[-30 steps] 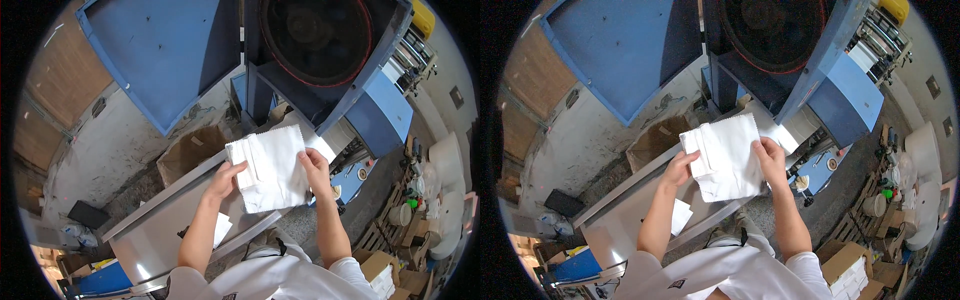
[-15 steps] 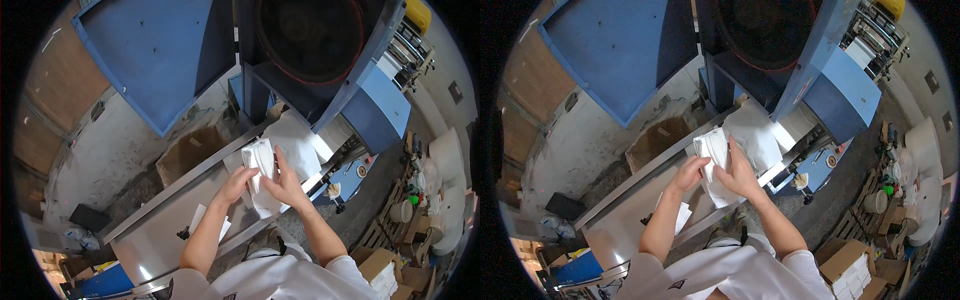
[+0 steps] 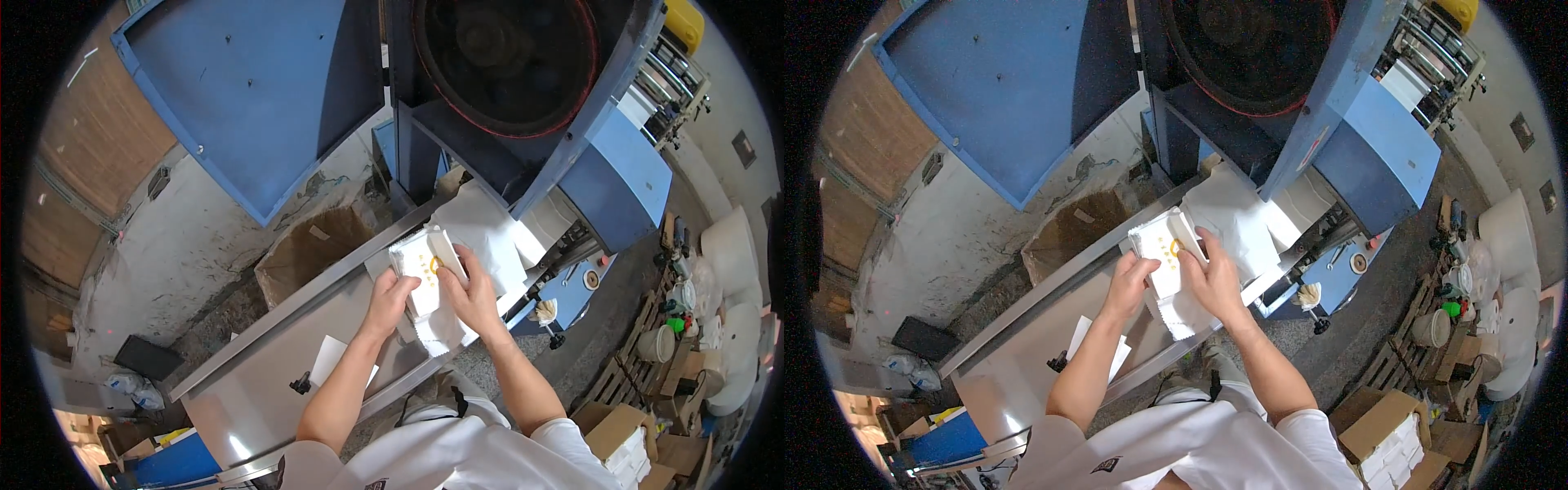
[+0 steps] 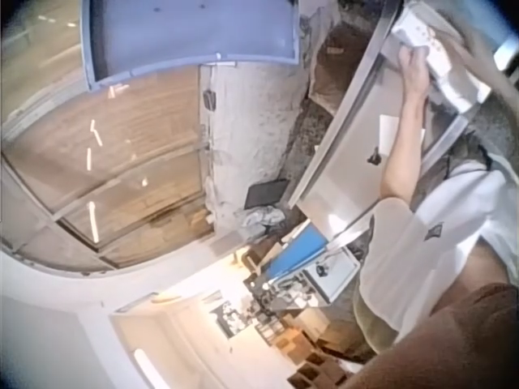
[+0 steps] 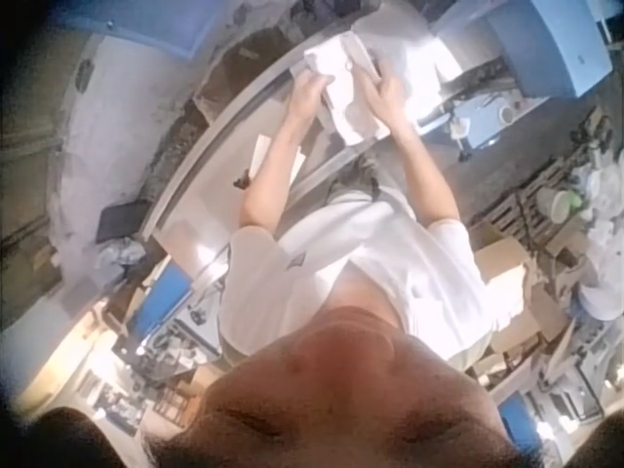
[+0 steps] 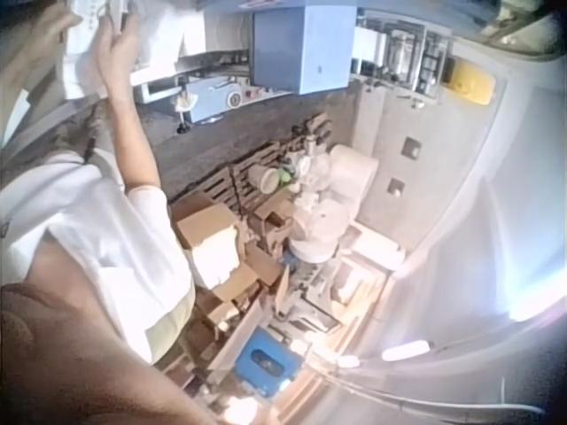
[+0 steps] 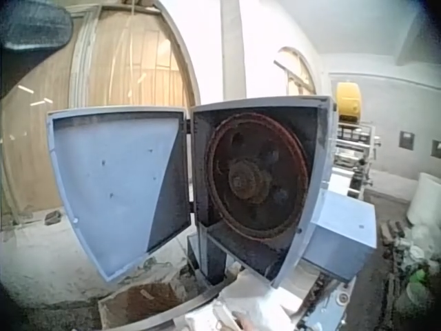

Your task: Inspecting stacks of white paper sheets and placing them into a production machine.

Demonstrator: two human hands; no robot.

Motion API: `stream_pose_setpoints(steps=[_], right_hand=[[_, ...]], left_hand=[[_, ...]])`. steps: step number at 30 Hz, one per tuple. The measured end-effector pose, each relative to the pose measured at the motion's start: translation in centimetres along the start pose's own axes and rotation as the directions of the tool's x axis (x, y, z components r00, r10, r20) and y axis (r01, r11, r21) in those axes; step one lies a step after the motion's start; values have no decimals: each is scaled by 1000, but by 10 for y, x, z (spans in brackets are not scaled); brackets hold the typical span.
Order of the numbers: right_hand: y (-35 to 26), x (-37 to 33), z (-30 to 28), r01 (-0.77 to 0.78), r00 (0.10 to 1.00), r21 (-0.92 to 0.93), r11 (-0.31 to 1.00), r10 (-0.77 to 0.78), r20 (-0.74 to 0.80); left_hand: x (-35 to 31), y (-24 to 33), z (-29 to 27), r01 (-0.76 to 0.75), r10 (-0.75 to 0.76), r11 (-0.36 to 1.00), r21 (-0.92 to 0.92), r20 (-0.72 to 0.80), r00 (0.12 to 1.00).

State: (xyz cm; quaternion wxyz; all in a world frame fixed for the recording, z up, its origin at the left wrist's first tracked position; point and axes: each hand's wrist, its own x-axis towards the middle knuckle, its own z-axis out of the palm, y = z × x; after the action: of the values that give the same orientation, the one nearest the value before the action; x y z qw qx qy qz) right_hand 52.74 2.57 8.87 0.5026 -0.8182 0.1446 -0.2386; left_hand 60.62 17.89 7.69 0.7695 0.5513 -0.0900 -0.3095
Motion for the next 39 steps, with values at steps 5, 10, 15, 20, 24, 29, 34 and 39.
stream_pose_setpoints(steps=[5,10,15,20,24,29,34,39], right_hand=[[-6,5,-5,-180,977,97,979,167,131],[-1,-2,9,35,999,116,993,-35,0],[-3,-11,23,246,965,-82,966,-252,-73],[-2,-11,25,265,948,-195,944,-292,-127],[9,-10,21,178,967,-34,984,-181,-180],[6,-8,18,457,866,-215,863,-487,-112],[-6,-4,11,543,823,-244,803,-567,-34],[-13,-6,6,545,825,-318,776,-565,34]], left_hand=[[-4,8,8,-106,104,993,57,35,994],[5,-9,12,-169,181,979,112,-111,977],[12,-19,16,-207,292,929,305,-265,919],[16,-22,17,-197,254,960,201,-319,913],[16,-31,11,-174,129,973,-153,-263,956],[12,-26,15,-106,48,975,-194,-283,958],[4,-17,4,-52,-3,929,-367,-147,989],[-11,9,19,-40,9,842,-538,-60,998]])
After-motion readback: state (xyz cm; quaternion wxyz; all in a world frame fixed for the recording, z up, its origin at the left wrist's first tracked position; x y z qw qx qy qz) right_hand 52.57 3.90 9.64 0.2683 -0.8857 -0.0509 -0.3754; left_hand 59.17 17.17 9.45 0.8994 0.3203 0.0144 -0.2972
